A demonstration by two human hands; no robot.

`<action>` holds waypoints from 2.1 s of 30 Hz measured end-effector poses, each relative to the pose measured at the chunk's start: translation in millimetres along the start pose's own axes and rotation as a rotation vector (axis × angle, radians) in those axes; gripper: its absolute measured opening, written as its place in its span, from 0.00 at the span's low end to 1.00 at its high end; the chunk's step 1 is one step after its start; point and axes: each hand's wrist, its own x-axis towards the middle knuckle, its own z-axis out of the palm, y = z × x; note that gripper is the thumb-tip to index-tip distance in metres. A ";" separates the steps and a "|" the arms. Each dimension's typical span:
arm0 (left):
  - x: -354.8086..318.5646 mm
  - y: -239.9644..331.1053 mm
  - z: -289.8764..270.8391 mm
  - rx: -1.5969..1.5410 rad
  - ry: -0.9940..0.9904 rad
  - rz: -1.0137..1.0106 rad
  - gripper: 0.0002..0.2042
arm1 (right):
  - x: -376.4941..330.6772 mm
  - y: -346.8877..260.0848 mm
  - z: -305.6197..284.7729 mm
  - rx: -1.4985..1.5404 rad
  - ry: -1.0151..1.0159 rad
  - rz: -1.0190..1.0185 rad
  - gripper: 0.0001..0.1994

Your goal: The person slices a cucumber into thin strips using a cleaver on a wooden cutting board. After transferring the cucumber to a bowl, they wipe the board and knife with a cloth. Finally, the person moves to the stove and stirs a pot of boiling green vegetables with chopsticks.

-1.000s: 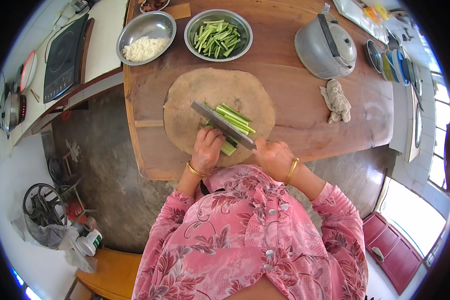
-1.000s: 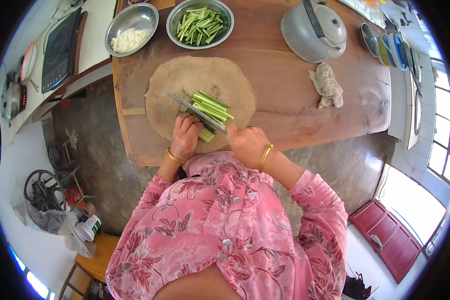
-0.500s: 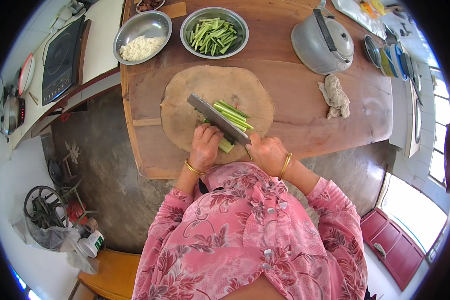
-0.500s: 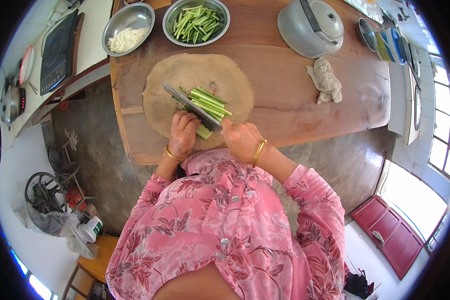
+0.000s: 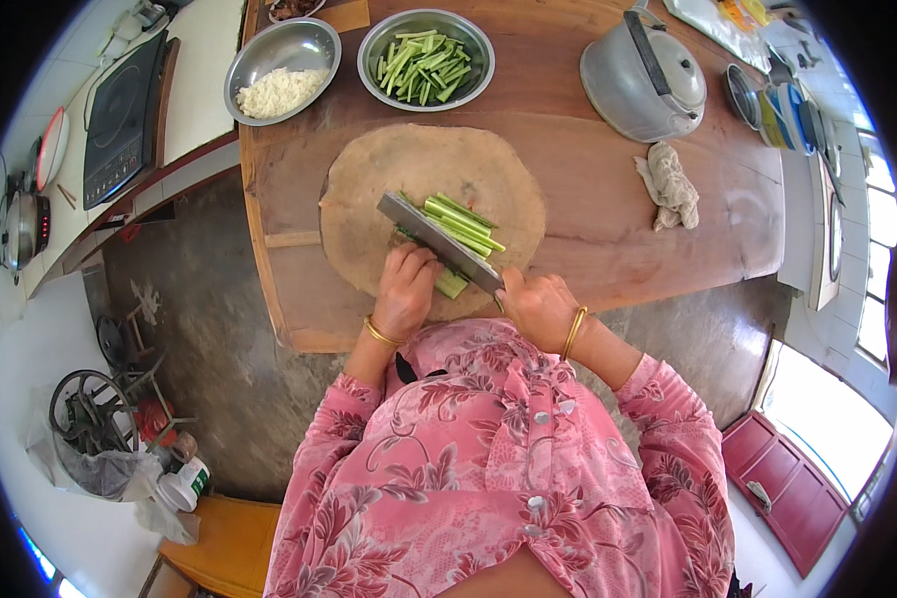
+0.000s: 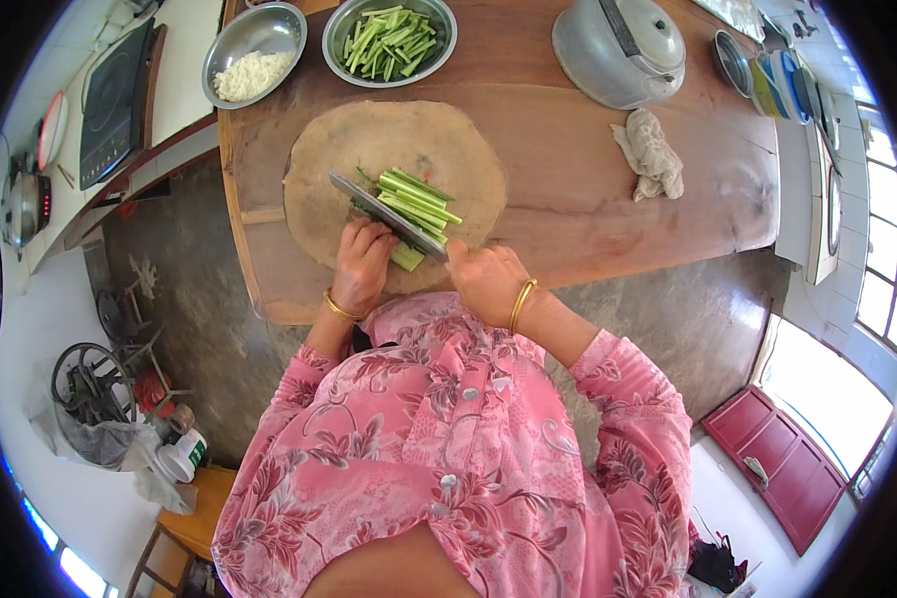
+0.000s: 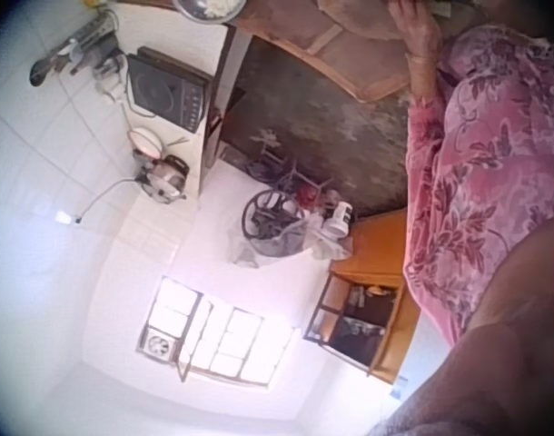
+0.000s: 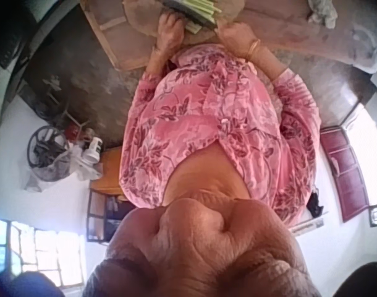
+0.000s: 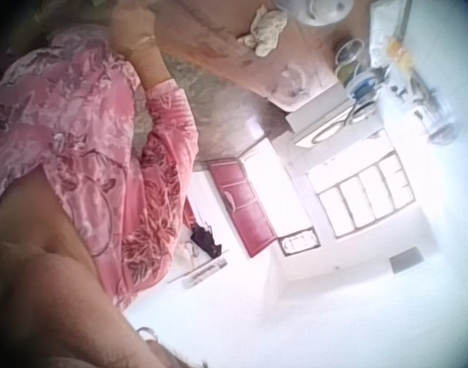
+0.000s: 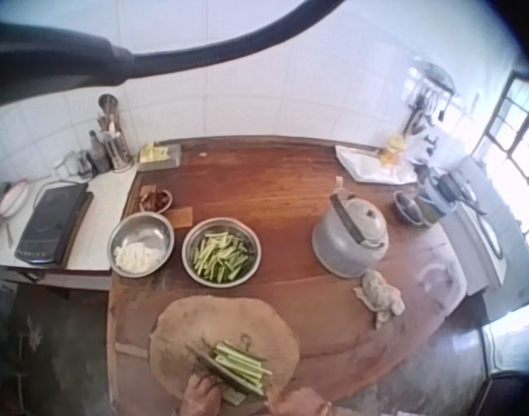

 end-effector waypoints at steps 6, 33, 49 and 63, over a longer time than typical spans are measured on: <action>-5.0 4.3 -19.1 0.016 -0.100 0.004 0.10 | -6.5 -8.6 -19.5 -0.040 -0.086 0.004 0.11; -16.3 -5.9 -19.8 -0.009 -0.070 0.004 0.09 | -8.9 -11.8 -2.0 0.009 -0.080 -0.017 0.06; -24.2 -6.9 -17.2 0.016 -0.018 -0.014 0.08 | -5.6 -14.2 8.1 -0.026 -0.020 -0.026 0.06; -16.0 7.6 -20.5 0.053 -0.163 0.061 0.09 | -15.7 -10.3 -7.6 -0.017 0.317 -0.111 0.14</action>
